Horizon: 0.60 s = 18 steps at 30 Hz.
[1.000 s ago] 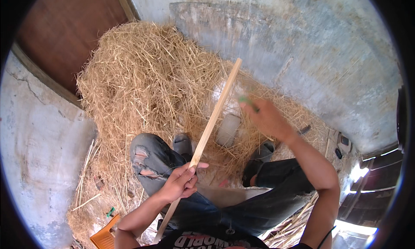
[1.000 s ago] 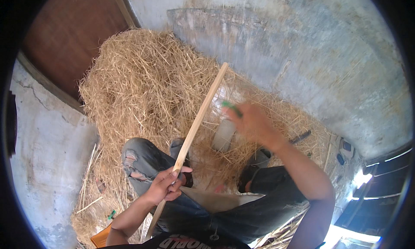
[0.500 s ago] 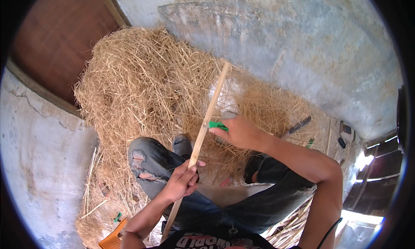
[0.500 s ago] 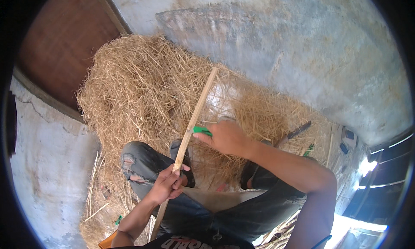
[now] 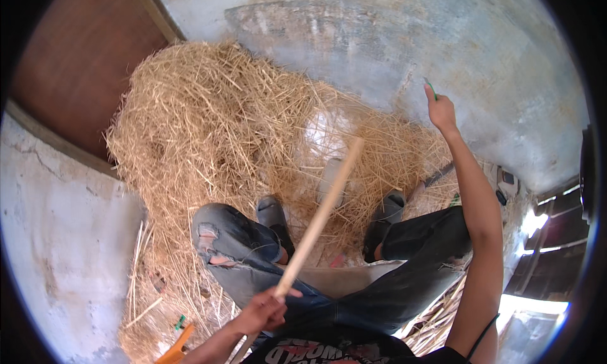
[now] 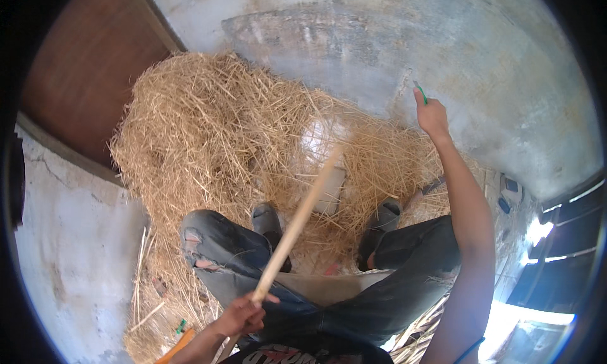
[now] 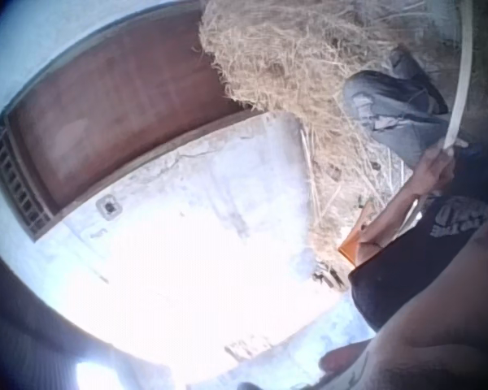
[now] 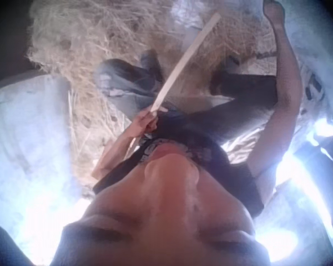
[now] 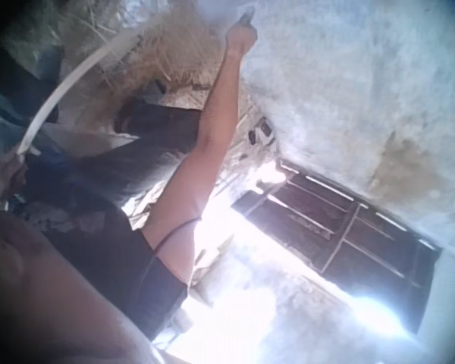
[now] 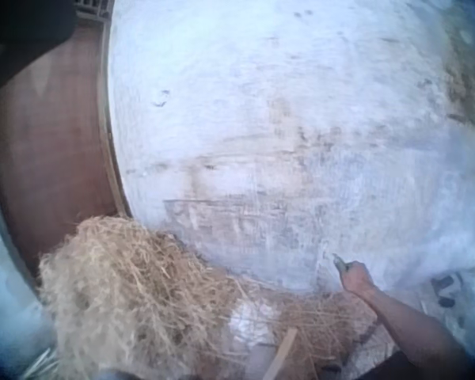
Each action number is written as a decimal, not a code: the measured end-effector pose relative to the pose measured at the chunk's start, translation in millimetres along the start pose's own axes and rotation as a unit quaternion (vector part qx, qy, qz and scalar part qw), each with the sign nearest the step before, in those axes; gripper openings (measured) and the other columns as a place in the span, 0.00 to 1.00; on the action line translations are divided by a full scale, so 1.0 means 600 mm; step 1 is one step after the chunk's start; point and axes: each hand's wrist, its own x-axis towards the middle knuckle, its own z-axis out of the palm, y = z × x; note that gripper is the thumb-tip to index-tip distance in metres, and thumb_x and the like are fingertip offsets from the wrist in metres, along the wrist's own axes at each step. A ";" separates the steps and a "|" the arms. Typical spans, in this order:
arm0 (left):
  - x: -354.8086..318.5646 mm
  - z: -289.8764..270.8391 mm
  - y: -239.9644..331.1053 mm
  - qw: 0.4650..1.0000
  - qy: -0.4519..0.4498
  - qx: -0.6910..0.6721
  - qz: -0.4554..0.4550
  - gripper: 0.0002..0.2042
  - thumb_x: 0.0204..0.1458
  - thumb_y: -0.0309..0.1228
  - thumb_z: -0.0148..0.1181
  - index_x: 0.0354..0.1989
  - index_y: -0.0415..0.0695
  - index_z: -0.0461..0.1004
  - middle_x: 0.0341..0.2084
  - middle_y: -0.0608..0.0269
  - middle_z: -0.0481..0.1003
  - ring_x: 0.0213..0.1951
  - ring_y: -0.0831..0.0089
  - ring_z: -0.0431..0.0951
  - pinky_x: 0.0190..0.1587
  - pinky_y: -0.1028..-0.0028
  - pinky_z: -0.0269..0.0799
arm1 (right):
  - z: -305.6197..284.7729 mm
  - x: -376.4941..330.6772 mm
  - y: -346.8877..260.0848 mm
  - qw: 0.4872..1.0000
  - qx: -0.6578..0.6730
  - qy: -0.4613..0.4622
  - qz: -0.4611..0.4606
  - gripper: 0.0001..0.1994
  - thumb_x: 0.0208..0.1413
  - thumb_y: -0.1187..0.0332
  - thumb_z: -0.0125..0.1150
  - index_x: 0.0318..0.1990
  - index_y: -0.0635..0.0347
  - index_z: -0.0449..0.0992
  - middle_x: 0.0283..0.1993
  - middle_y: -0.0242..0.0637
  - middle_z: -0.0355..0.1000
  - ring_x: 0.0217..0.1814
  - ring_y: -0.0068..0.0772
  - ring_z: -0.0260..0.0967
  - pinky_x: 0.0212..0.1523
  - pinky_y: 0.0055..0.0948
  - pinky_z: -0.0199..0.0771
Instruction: The person shaves a thin strip of wood using a knife and a small green cutter while sitting on the floor surrounded by hay.
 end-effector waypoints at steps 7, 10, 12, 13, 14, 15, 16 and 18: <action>0.051 -0.003 0.042 0.993 0.026 0.001 0.118 0.20 0.73 0.38 0.40 0.66 0.40 0.61 0.16 0.74 0.50 0.13 0.83 0.48 0.17 0.80 0.49 | -0.025 -0.156 -0.193 0.971 0.129 -0.174 -0.098 0.33 0.68 0.42 0.49 0.31 0.72 0.76 0.21 0.42 0.65 0.25 0.34 0.61 0.32 0.39 0.65; 0.072 0.001 0.065 0.989 0.022 0.046 0.137 0.20 0.73 0.39 0.39 0.66 0.41 0.62 0.15 0.74 0.50 0.12 0.83 0.50 0.16 0.79 0.50 | -0.042 -0.252 -0.266 0.934 0.138 -0.285 -0.165 0.30 0.69 0.44 0.50 0.34 0.70 0.76 0.19 0.37 0.60 0.22 0.28 0.53 0.27 0.38 0.60; 0.087 0.002 0.074 0.987 0.016 0.060 0.148 0.20 0.73 0.40 0.39 0.66 0.41 0.63 0.15 0.73 0.50 0.12 0.82 0.51 0.16 0.79 0.51 | -0.039 -0.302 -0.283 0.908 0.133 -0.306 -0.252 0.29 0.68 0.43 0.51 0.37 0.66 0.80 0.20 0.45 0.65 0.21 0.34 0.60 0.28 0.40 0.65; 0.092 0.000 0.076 0.986 0.018 0.059 0.154 0.20 0.73 0.40 0.39 0.66 0.41 0.63 0.15 0.73 0.50 0.12 0.82 0.51 0.16 0.79 0.50 | -0.039 -0.327 -0.297 0.899 0.122 -0.318 -0.277 0.29 0.68 0.42 0.50 0.37 0.65 0.80 0.20 0.47 0.67 0.21 0.40 0.64 0.28 0.43 0.67; 0.098 0.000 0.078 0.985 0.019 0.058 0.160 0.20 0.73 0.39 0.39 0.66 0.41 0.63 0.15 0.73 0.50 0.12 0.82 0.51 0.15 0.79 0.50 | -0.047 -0.349 -0.311 0.889 0.110 -0.329 -0.301 0.30 0.68 0.41 0.49 0.36 0.63 0.81 0.20 0.48 0.69 0.22 0.46 0.68 0.29 0.47 0.69; 0.099 0.004 0.084 0.987 0.026 0.052 0.153 0.20 0.73 0.39 0.39 0.66 0.41 0.63 0.15 0.73 0.51 0.12 0.82 0.51 0.15 0.79 0.50 | -0.050 -0.363 -0.317 0.877 0.098 -0.339 -0.325 0.30 0.67 0.41 0.48 0.35 0.61 0.82 0.20 0.50 0.71 0.22 0.51 0.72 0.29 0.50 0.71; 0.102 0.012 0.093 0.988 0.029 0.047 0.145 0.20 0.73 0.39 0.39 0.65 0.41 0.63 0.15 0.73 0.51 0.11 0.82 0.51 0.15 0.79 0.50 | -0.047 -0.369 -0.310 0.873 0.096 -0.339 -0.338 0.30 0.68 0.41 0.48 0.34 0.62 0.82 0.21 0.51 0.72 0.23 0.52 0.72 0.30 0.50 0.71; 0.105 0.018 0.098 0.988 0.033 0.049 0.141 0.20 0.73 0.39 0.39 0.65 0.41 0.63 0.15 0.73 0.51 0.11 0.82 0.50 0.15 0.79 0.50 | -0.026 -0.372 -0.295 0.863 0.092 -0.338 -0.365 0.31 0.68 0.42 0.48 0.33 0.64 0.81 0.22 0.53 0.73 0.24 0.55 0.72 0.30 0.52 0.72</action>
